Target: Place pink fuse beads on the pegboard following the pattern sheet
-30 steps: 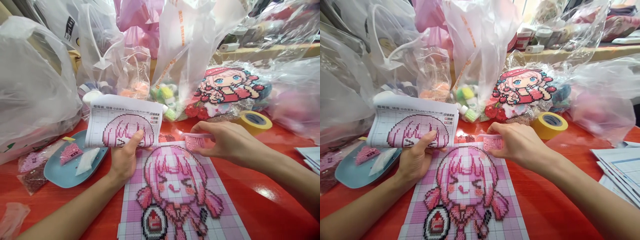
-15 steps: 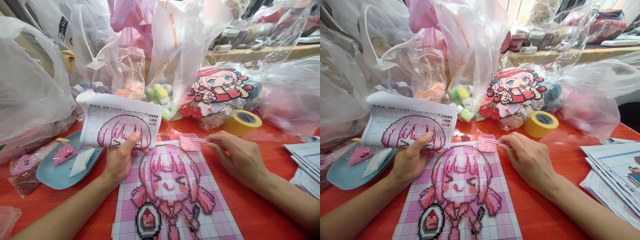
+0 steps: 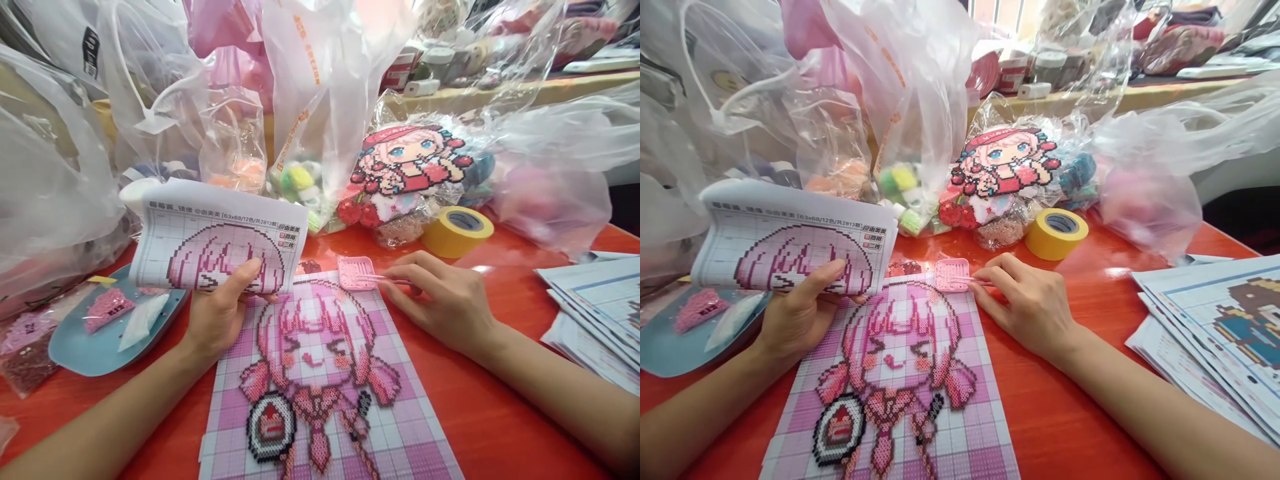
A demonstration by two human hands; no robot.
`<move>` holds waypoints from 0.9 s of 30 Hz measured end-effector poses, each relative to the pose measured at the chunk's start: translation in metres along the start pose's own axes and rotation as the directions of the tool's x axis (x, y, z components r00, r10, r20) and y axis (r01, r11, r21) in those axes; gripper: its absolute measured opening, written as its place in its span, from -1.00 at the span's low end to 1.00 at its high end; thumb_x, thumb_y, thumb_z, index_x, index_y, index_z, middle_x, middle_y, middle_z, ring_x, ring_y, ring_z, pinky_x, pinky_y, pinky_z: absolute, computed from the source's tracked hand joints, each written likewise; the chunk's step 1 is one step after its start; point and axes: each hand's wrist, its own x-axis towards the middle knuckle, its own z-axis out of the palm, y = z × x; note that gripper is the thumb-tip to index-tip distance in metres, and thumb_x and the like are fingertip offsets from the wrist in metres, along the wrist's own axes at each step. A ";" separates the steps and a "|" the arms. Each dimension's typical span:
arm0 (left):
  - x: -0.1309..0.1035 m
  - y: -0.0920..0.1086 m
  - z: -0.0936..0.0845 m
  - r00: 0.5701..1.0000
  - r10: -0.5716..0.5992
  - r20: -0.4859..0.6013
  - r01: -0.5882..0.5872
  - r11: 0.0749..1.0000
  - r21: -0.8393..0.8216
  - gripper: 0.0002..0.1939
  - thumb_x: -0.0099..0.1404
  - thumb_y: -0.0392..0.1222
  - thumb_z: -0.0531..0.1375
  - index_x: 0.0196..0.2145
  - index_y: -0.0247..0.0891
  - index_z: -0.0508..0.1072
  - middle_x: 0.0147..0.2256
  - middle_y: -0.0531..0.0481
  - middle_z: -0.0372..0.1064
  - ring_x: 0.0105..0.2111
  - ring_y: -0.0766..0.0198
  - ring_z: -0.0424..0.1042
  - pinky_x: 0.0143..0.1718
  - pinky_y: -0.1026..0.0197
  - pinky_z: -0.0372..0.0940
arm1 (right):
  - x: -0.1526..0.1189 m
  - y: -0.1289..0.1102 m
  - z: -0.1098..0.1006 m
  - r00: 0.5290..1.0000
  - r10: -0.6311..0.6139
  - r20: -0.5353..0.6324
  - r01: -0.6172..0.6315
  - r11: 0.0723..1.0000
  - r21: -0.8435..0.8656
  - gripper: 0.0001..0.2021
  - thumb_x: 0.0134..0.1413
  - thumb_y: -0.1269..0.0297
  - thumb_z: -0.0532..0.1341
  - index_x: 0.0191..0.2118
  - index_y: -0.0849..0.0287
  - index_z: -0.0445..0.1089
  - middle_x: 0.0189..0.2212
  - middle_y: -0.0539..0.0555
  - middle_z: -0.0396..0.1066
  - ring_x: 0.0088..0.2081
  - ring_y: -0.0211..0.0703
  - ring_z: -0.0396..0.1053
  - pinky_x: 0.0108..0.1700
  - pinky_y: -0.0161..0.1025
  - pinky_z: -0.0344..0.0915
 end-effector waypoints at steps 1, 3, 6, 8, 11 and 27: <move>0.000 -0.001 0.000 1.000 -0.005 -0.006 0.005 1.000 -0.008 -0.86 -0.02 -0.24 0.35 -0.64 -0.23 0.48 -0.68 0.08 0.43 -0.72 0.26 0.41 -0.64 0.23 0.41 | 0.000 0.000 0.000 1.000 -0.002 0.000 0.002 1.000 0.001 -0.92 0.17 0.31 0.26 -0.34 0.18 0.43 -0.42 -0.01 0.50 -0.57 -0.41 0.32 -0.58 -0.39 0.11; 0.001 -0.002 -0.001 1.000 -0.016 -0.008 0.015 1.000 -0.024 -0.89 -0.02 -0.24 0.35 -0.61 -0.22 0.49 -0.67 0.09 0.44 -0.73 0.27 0.41 -0.67 0.24 0.40 | 0.001 -0.001 0.000 1.000 -0.002 0.001 0.002 1.000 0.007 -0.92 0.18 0.31 0.26 -0.33 0.18 0.43 -0.41 -0.01 0.50 -0.57 -0.41 0.33 -0.58 -0.39 0.12; 0.002 -0.002 -0.002 1.000 -0.016 -0.005 0.016 1.000 -0.025 -0.89 -0.02 -0.22 0.36 -0.59 -0.22 0.49 -0.68 0.10 0.44 -0.73 0.27 0.40 -0.66 0.24 0.40 | 0.002 -0.002 0.000 1.000 -0.001 0.005 0.001 1.000 0.014 -0.90 0.19 0.30 0.25 -0.33 0.18 0.44 -0.42 0.00 0.50 -0.58 -0.41 0.32 -0.58 -0.39 0.13; 0.002 -0.002 -0.002 1.000 -0.016 0.000 0.016 1.000 -0.017 -0.87 -0.03 -0.21 0.37 -0.60 -0.21 0.48 -0.68 0.10 0.43 -0.73 0.26 0.41 -0.66 0.24 0.40 | 0.003 -0.002 -0.001 1.000 0.001 0.009 -0.002 1.000 0.019 -0.90 0.19 0.30 0.24 -0.34 0.19 0.45 -0.42 -0.01 0.50 -0.59 -0.41 0.32 -0.57 -0.39 0.14; 0.001 0.000 -0.001 1.000 -0.024 0.008 0.024 0.999 -0.022 -0.86 -0.03 -0.21 0.37 -0.62 -0.21 0.48 -0.69 0.09 0.43 -0.73 0.27 0.40 -0.65 0.25 0.40 | 0.003 -0.002 -0.001 1.000 0.004 0.022 -0.004 1.000 0.031 -0.91 0.18 0.32 0.25 -0.34 0.20 0.45 -0.42 0.00 0.50 -0.57 -0.40 0.33 -0.57 -0.39 0.16; 0.000 0.001 0.001 1.000 -0.022 0.014 0.022 0.999 -0.050 -0.87 -0.03 -0.23 0.38 -0.60 -0.25 0.49 -0.68 0.09 0.44 -0.73 0.28 0.40 -0.66 0.25 0.43 | 0.002 -0.001 0.000 0.999 -0.003 0.040 0.002 1.000 0.023 -0.91 0.20 0.32 0.24 -0.30 0.20 0.45 -0.40 0.01 0.50 -0.54 -0.39 0.37 -0.54 -0.40 0.18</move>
